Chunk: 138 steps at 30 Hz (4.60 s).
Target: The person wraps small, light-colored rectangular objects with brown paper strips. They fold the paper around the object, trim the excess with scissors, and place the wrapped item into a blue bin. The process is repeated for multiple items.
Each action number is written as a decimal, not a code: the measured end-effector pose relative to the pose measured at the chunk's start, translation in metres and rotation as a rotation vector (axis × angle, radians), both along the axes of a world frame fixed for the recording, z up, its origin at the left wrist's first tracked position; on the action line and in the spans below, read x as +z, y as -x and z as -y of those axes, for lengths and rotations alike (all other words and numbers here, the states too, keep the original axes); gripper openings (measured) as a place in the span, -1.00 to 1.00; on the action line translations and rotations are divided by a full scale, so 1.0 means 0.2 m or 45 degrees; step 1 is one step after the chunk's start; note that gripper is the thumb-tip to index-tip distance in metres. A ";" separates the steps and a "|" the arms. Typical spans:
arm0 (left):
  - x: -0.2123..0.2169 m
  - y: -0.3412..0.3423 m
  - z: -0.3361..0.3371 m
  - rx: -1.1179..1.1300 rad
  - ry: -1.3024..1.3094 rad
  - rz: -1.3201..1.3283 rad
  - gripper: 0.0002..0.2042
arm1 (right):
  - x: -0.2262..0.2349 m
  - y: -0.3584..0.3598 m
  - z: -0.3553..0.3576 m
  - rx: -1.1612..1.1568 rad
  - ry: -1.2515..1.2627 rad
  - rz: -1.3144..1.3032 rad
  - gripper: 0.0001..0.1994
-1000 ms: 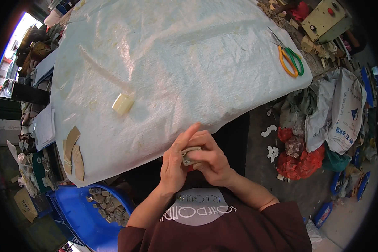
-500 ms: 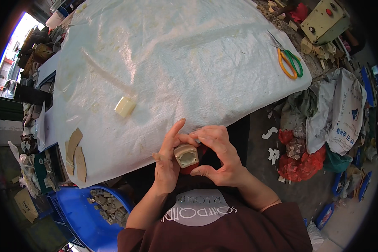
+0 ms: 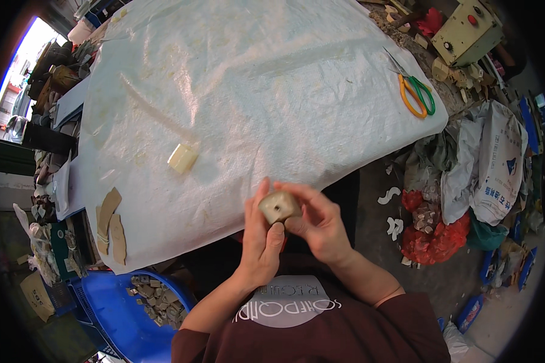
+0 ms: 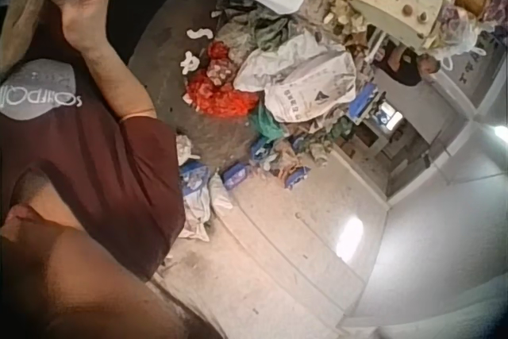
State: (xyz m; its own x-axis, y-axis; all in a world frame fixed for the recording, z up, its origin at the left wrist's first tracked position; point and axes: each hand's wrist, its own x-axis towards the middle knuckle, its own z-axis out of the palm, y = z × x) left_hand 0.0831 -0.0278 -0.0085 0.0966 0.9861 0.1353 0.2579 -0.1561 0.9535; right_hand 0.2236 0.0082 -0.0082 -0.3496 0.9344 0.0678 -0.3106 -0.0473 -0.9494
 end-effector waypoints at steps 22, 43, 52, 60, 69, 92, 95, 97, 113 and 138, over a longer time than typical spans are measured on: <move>0.00 -0.07 0.02 0.124 0.260 0.869 -0.62 | -0.04 0.06 0.08 -0.048 -0.058 -0.096 -0.83; 0.04 0.07 0.00 -0.430 0.599 0.764 -0.50 | -0.04 -0.03 -0.16 0.733 0.322 -0.422 -0.88; 0.06 0.05 0.00 -0.322 0.816 0.857 -0.49 | -0.02 -0.05 -0.12 0.565 0.004 -0.142 -0.87; 0.06 0.04 -0.03 -0.309 0.646 0.766 -0.53 | -0.07 -0.07 -0.03 0.599 0.464 -0.435 -0.74; 0.09 -0.01 -0.03 -0.239 0.670 0.803 -0.56 | -0.08 -0.06 -0.01 0.347 -0.072 0.048 -0.67; 0.04 -0.05 -0.02 0.014 0.754 1.295 -0.36 | -0.14 0.02 0.08 0.008 -0.213 0.191 -0.38; 0.04 -0.06 -0.01 0.079 0.781 1.286 -0.45 | -0.12 0.00 0.07 -0.037 -0.326 0.386 -0.44; 0.04 -0.07 -0.01 0.126 0.661 1.125 -0.51 | -0.05 -0.01 0.03 -0.108 -0.498 0.550 -0.52; 0.06 0.06 -0.06 -0.081 0.508 1.201 -0.30 | 0.15 -0.38 -0.29 -0.435 -0.994 0.987 -0.64; 0.01 0.29 -0.01 -0.267 0.365 0.919 -0.41 | 0.19 -0.64 -0.48 -0.478 -1.148 1.528 -0.31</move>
State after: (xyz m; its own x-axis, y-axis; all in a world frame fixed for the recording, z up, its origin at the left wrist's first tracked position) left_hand 0.0258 -0.0267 -0.0057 0.2687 0.9630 -0.0203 -0.4451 0.1429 0.8840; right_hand 0.3515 0.1043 0.0308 -0.3720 0.7829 0.4988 0.7664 0.5622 -0.3109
